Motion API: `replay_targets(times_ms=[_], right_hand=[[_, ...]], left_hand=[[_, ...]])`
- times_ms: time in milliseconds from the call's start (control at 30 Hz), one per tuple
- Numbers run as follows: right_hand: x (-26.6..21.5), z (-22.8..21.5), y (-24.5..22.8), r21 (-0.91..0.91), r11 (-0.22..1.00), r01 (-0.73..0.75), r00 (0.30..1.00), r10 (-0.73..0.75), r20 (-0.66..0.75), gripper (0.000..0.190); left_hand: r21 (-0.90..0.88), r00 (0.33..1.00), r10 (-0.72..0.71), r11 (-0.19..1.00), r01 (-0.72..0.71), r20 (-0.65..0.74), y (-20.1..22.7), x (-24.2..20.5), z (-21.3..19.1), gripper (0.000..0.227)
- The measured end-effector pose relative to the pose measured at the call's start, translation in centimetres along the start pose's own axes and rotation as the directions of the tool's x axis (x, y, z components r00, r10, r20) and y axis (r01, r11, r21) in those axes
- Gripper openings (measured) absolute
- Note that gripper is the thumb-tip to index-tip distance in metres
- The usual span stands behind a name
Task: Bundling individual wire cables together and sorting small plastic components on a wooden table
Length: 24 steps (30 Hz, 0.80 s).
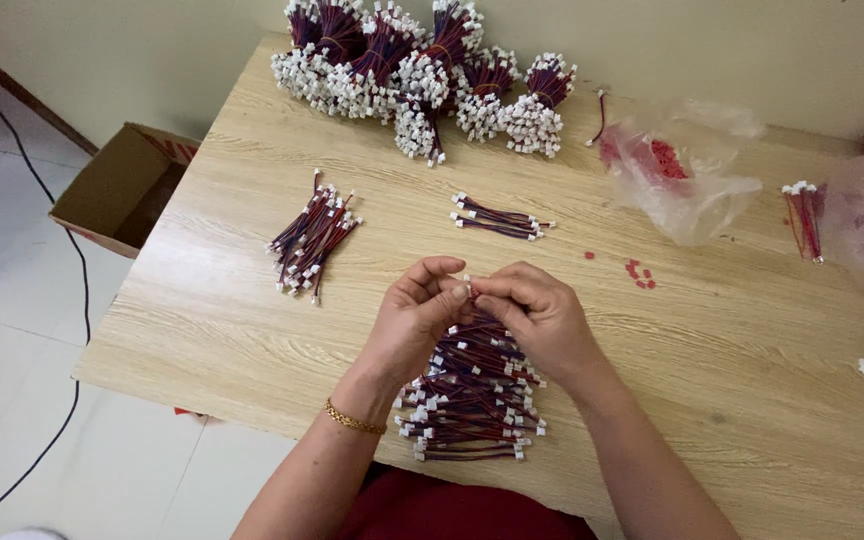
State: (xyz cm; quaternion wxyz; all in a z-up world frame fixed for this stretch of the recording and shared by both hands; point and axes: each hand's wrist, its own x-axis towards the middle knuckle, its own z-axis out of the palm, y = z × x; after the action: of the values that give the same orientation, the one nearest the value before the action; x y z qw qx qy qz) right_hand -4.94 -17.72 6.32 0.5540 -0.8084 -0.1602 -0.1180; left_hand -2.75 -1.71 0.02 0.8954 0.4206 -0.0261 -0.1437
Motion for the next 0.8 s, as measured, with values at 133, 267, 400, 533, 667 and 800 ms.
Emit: replay_targets(times_ms=[133, 267, 400, 533, 667, 800], right_hand=[[0.1, -0.6, -0.2, 0.146, 0.979, -0.139, 0.989, 0.128, 0.080, 0.012], [0.6, -0.5, 0.2, 0.211, 0.943, -0.259, 0.965, 0.240, 0.111, 0.013], [0.1, 0.6, 2.8, 0.085, 0.960, -0.269, 0.961, 0.261, 0.090, 0.010], [0.4, 1.4, 3.6, 0.009, 0.965, -0.260, 0.964, 0.259, 0.066, 0.008], [0.2, 2.3, 7.5, -0.270, 0.947, -0.174, 0.977, 0.201, 0.074, 0.010], [-0.3, 1.9, 6.4, -0.105, 0.960, -0.259, 0.955, 0.271, 0.120, 0.016]], left_hand=[[0.043, 0.999, 0.001, 0.999, -0.002, 0.041, 0.7, -0.1, 0.0, 0.031], [0.153, 0.997, -0.028, 0.988, 0.016, 0.076, 0.6, 0.3, -0.3, 0.029], [0.289, 0.998, -0.052, 0.957, 0.040, 0.034, -0.2, 0.5, -1.4, 0.027], [0.484, 0.997, -0.074, 0.874, 0.055, 0.022, 3.1, 1.4, -0.7, 0.033], [0.953, 0.999, 0.006, 0.302, -0.037, 0.037, 1.9, 6.8, -3.1, 0.025], [0.973, 0.961, 0.181, -0.137, -0.185, 0.208, -3.1, 13.5, -7.1, 0.026]])
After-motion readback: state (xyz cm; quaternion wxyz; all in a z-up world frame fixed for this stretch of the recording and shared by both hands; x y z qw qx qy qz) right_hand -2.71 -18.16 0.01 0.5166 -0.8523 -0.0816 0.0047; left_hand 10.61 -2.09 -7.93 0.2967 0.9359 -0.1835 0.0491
